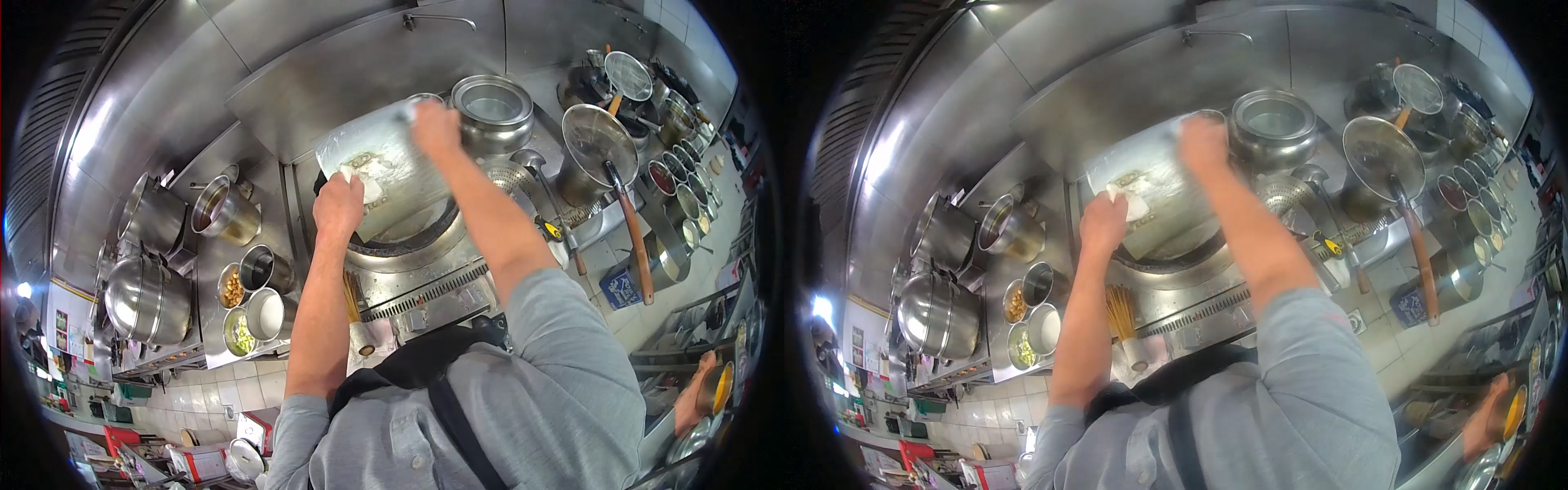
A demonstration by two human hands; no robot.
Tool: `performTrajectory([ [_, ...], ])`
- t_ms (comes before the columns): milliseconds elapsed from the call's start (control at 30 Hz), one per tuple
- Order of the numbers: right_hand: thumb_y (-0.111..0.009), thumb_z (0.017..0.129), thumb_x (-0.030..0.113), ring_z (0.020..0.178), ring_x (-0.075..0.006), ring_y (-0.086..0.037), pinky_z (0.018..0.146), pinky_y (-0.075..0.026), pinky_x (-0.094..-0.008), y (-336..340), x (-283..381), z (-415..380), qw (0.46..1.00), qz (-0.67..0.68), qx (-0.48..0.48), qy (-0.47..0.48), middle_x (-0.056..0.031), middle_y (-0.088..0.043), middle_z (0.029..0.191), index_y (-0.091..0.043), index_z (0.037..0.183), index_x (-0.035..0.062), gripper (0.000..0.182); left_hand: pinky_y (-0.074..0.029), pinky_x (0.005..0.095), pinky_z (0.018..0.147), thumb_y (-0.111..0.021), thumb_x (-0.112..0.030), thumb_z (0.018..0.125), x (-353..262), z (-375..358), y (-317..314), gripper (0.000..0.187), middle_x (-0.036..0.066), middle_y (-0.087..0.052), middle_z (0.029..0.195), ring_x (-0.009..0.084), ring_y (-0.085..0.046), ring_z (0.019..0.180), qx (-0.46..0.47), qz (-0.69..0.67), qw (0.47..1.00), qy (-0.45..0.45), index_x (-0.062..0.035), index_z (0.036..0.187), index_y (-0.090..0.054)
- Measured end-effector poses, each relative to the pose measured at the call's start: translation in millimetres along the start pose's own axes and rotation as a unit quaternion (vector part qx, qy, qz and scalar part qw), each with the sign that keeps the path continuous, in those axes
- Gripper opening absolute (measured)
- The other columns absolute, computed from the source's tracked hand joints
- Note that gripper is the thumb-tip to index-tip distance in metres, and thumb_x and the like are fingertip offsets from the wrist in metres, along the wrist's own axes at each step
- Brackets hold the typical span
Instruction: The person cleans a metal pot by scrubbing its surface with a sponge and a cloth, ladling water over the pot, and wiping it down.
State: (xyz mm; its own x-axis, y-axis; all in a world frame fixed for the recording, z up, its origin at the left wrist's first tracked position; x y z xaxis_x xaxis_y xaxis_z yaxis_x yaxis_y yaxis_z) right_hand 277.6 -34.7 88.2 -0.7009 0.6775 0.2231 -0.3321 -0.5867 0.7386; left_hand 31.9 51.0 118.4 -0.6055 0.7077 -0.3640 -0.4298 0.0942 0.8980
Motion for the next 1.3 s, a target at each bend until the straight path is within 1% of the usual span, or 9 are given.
performTrajectory([
  [333,-0.067,0.095,0.016,0.095,-0.0299,-0.072,0.08,-0.054,-0.0473,8,29,-76,0.959,0.273,0.04,0.065,-0.0131,-0.073,0.112,-0.074,0.113,0.0063,0.021,-0.053,0.056,0.095,-0.053,-0.039,0.103,1,-1,0,0.048,0.031,-0.074,0.108,0.0476,-0.071,0.105,0.006,0.014,1.0,0.013,0.0059,0.109,-0.07],
  [467,-0.063,0.099,0.007,0.088,-0.0225,-0.069,0.074,-0.053,-0.0377,28,-50,-38,0.535,0.773,0.134,-0.314,-0.0075,-0.073,0.105,-0.069,0.121,0.0044,0.023,-0.053,0.0561,0.094,-0.053,-0.039,0.104,10,-4,-4,0.049,0.03,-0.074,0.108,0.0474,-0.071,0.105,0.005,0.005,1.0,0.014,0.0059,0.108,-0.07],
  [567,-0.064,0.099,0.007,0.091,-0.024,-0.07,0.078,-0.053,-0.043,37,-60,-30,0.481,0.779,0.164,-0.368,-0.0067,-0.073,0.106,-0.069,0.12,0.004,0.022,-0.053,0.0561,0.094,-0.052,-0.04,0.104,11,-5,-4,0.049,0.03,-0.074,0.108,0.0475,-0.07,0.105,0.011,-0.001,1.0,0.016,0.006,0.109,-0.069],
  [600,-0.07,0.098,0.012,0.094,-0.024,-0.069,0.082,-0.052,-0.0465,26,-63,-27,0.486,0.779,0.146,-0.369,-0.0064,-0.072,0.105,-0.068,0.119,0.0025,0.023,-0.053,0.0563,0.094,-0.052,-0.04,0.105,10,-6,-4,0.049,0.03,-0.073,0.108,0.0478,-0.07,0.104,0.009,-0.002,1.0,0.015,0.0061,0.109,-0.069],
  [700,-0.075,0.091,0.025,0.11,-0.0383,-0.069,0.089,-0.052,-0.0539,-3,-79,-11,0.864,0.459,0.016,-0.205,-0.0178,-0.071,0.12,-0.069,0.121,0.0016,0.039,-0.053,0.0566,0.094,-0.052,-0.039,0.105,12,-6,-6,0.049,0.031,-0.073,0.107,0.0485,-0.07,0.104,-0.005,-0.024,1.0,0.019,0.0063,0.109,-0.068],
  [800,-0.074,0.088,0.026,0.11,-0.0411,-0.067,0.09,-0.05,-0.0553,15,-28,-22,0.963,0.207,-0.025,-0.172,-0.0211,-0.07,0.116,-0.072,0.115,0.0062,0.033,-0.053,0.0568,0.094,-0.052,-0.039,0.105,17,-6,-13,0.048,0.032,-0.073,0.107,0.0494,-0.07,0.104,-0.011,-0.044,0.999,0.017,0.0063,0.109,-0.068],
  [1033,-0.068,0.083,0.009,0.102,-0.0323,-0.07,0.083,-0.05,-0.0498,6,55,-58,0.984,0.157,-0.029,0.081,-0.0107,-0.072,0.106,-0.074,0.108,0.0088,0.026,-0.053,0.0565,0.095,-0.053,-0.038,0.104,14,-5,-8,0.047,0.032,-0.073,0.107,0.05,-0.07,0.104,0.015,-0.052,0.998,0.018,0.0061,0.108,-0.068],
  [1133,-0.064,0.093,0.019,0.099,-0.0296,-0.07,0.084,-0.049,-0.0526,12,-7,-10,0.992,0.095,-0.041,-0.068,-0.0107,-0.071,0.102,-0.073,0.104,0.0116,0.016,-0.053,0.0567,0.095,-0.054,-0.039,0.103,14,-5,-12,0.048,0.032,-0.073,0.108,0.0499,-0.07,0.105,0.016,-0.057,0.998,0.007,0.0064,0.11,-0.068],
  [1300,-0.069,0.086,0.012,0.105,-0.0333,-0.07,0.087,-0.052,-0.0526,-16,68,-30,0.984,0.175,-0.044,-0.002,-0.0134,-0.072,0.109,-0.074,0.108,0.0075,0.023,-0.052,0.0567,0.095,-0.056,-0.039,0.102,3,-10,-11,0.048,0.033,-0.072,0.108,0.0498,-0.069,0.106,0.014,-0.057,0.998,0.018,0.0067,0.111,-0.068],
])
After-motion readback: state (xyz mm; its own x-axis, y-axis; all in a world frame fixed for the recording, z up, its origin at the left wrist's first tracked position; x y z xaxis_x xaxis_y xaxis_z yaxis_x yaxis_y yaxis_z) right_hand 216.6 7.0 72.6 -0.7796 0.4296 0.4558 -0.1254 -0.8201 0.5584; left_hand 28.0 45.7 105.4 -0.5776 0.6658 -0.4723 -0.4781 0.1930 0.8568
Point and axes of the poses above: each hand's wrist, its own z-axis towards the middle knuckle, its own y-axis out of the back of the hand, x = y × z, the point moved 4 cm from there along z, towards the middle knuckle
